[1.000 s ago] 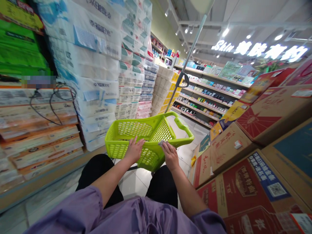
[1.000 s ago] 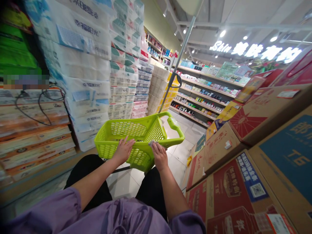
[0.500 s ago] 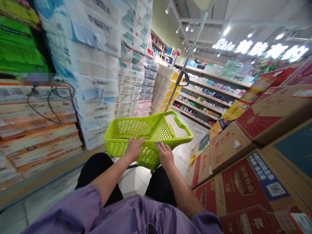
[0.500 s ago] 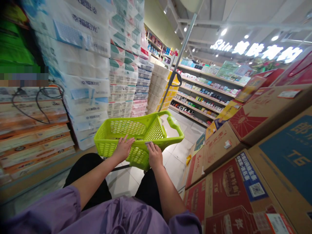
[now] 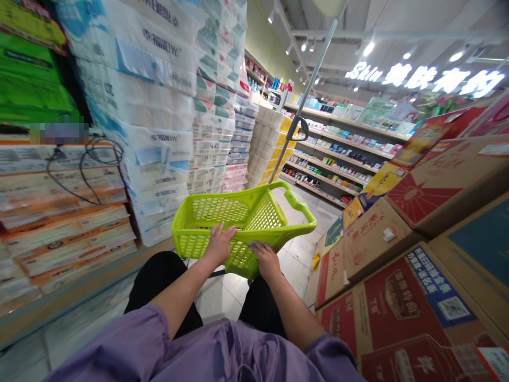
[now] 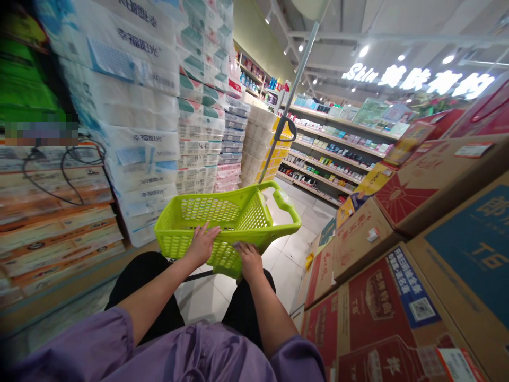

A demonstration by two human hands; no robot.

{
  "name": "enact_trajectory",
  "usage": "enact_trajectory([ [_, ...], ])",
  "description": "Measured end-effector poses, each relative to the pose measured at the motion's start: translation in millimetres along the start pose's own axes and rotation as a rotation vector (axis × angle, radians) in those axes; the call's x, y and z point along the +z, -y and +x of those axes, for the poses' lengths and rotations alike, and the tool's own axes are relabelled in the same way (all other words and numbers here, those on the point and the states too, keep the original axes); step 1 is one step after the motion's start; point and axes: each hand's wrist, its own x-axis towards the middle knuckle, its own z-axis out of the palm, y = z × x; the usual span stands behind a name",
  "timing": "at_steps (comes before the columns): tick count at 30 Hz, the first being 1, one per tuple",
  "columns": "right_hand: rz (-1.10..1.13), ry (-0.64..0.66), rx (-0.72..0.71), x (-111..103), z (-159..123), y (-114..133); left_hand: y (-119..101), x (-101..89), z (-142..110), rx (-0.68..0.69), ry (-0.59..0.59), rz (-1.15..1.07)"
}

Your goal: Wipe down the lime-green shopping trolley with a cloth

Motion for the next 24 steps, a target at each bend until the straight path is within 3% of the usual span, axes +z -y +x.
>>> enact_trajectory([
  [3, -0.013, 0.002, 0.041, 0, -5, -4, -1, 0.4, 0, -0.005, -0.003, 0.0],
  [8, -0.031, -0.11, 0.066, -12, 6, -1, 0, 1.1, 0, -0.007, 0.001, 0.002],
  [13, -0.028, -0.021, 0.116, -10, -3, -1, 0, -0.8, -1, -0.017, 0.047, 0.039],
  [17, -0.007, -0.097, 0.129, -10, -7, -5, 1, -1.2, -1, -0.019, 0.05, 0.051],
  [24, 0.09, -0.239, -0.001, -28, 8, 0, 5, -0.3, 2, -0.017, 0.005, 0.014],
])
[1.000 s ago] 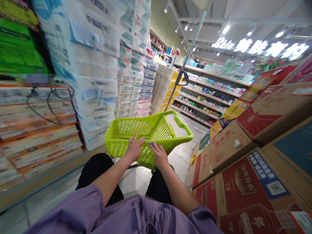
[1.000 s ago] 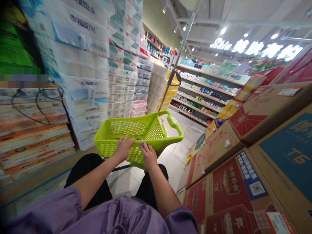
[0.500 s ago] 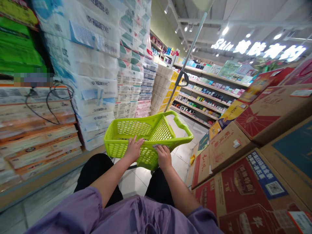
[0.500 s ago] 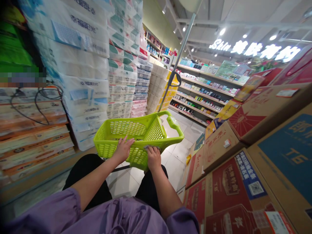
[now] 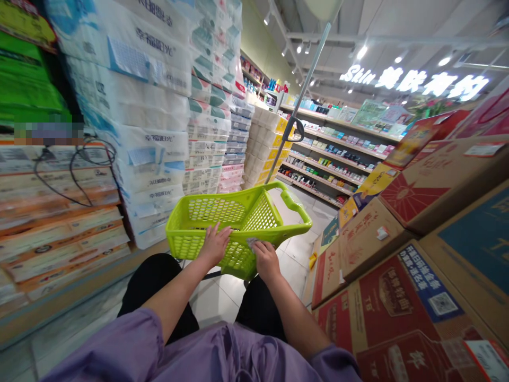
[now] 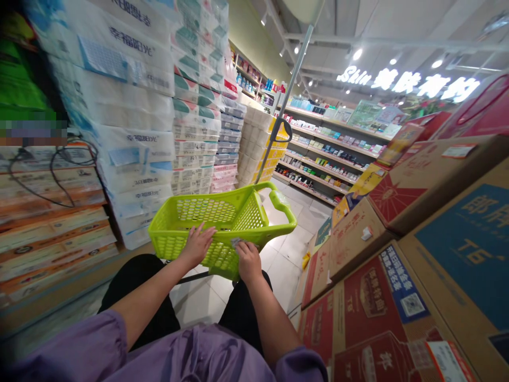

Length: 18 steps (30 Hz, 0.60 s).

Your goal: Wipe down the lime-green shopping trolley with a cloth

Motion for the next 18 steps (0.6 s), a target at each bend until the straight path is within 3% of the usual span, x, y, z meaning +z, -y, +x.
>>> enact_trajectory([
  [4, -0.003, -0.126, -0.035, -15, 21, 6, 4, -0.8, -1, 0.003, 0.0, -0.01],
  [10, -0.118, 0.009, 0.047, -25, 36, -2, 10, -2.9, 0, -0.005, 0.01, -0.005],
  [18, -0.256, -0.163, 0.304, -63, 43, -54, 27, -6.1, 1, -0.012, 0.017, 0.029],
])
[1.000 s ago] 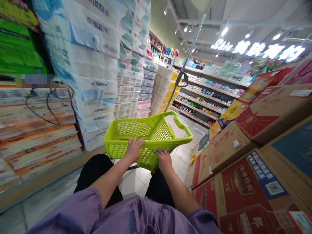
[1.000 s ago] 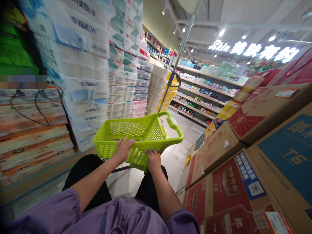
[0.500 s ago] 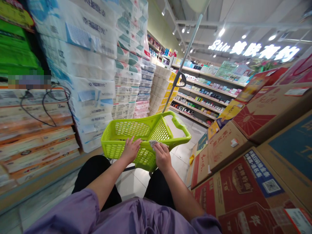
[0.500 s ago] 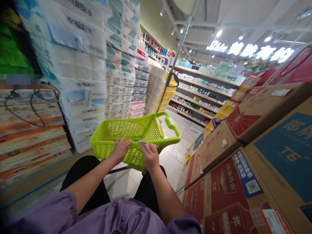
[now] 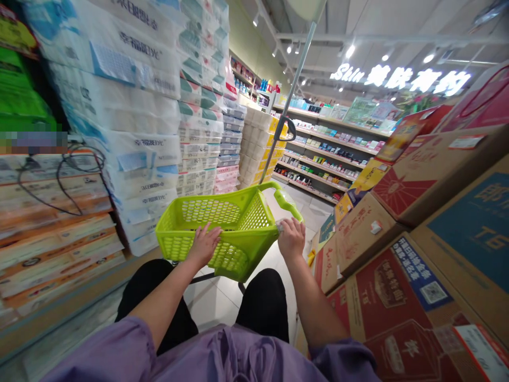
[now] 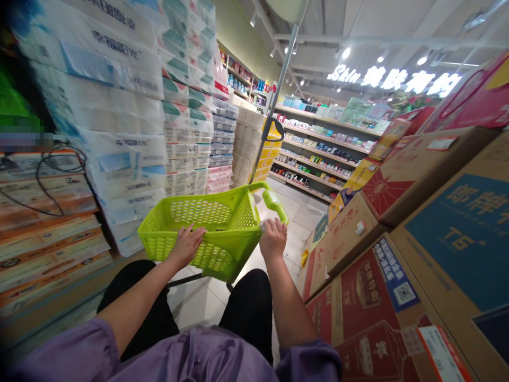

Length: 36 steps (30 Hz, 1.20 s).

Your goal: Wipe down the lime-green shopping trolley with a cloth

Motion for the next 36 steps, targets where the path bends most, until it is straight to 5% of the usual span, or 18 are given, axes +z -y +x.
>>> enact_trajectory([
  [6, 0.006, 0.057, -0.02, -1, 12, -12, 3, -5.8, 7, -0.087, -0.009, 0.009],
  [17, 0.057, 0.011, 0.024, 2, 14, 9, -82, -1.6, 30, -0.035, 0.021, -0.007],
  [28, 0.058, -0.011, 0.027, -3, 5, 23, -58, 5.2, 47, -0.022, 0.084, -0.032],
  [36, -0.031, -0.039, -0.025, -2, 7, 48, -65, -4.3, 61, -0.252, 0.142, -0.088],
])
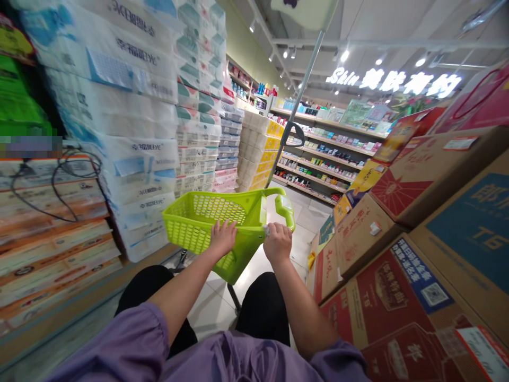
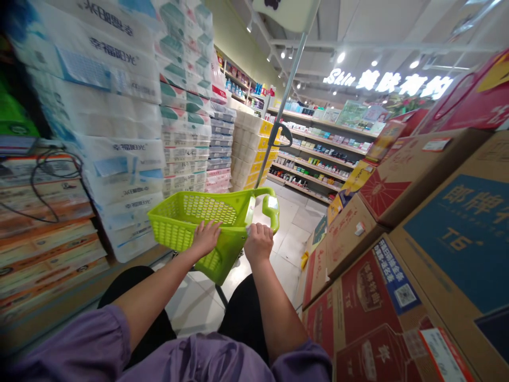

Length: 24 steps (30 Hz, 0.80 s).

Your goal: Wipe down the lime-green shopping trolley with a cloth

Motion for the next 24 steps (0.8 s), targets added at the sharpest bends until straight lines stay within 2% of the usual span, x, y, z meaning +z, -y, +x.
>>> enact_trajectory([
  [2, 0.016, 0.009, -0.008, -2, 0, 10, -16, -1.6, -3, 0.06, -0.04, -0.04],
  [5, 0.083, 0.04, -0.051, -10, -1, 25, -40, -5.5, -10, 0.287, -0.09, -0.151],
  [7, 0.151, 0.068, -0.111, -18, -2, 32, -48, -10.4, -15, 0.374, -0.097, -0.198],
  [11, 0.273, 0.112, -0.22, -35, -4, 35, -40, -22.1, -21, 0.383, -0.136, -0.244],
  [17, 0.406, 0.038, -0.227, -48, -8, 24, -24, -32.0, -22, 0.424, -0.146, -0.254],
  [20, 0.491, 0.018, -0.196, -48, -5, 9, -24, -34.9, -24, 0.455, -0.121, -0.258],
  [24, 0.567, -0.034, -0.058, -43, -1, -16, -23, -36.2, -25, 0.412, -0.146, -0.264],
])
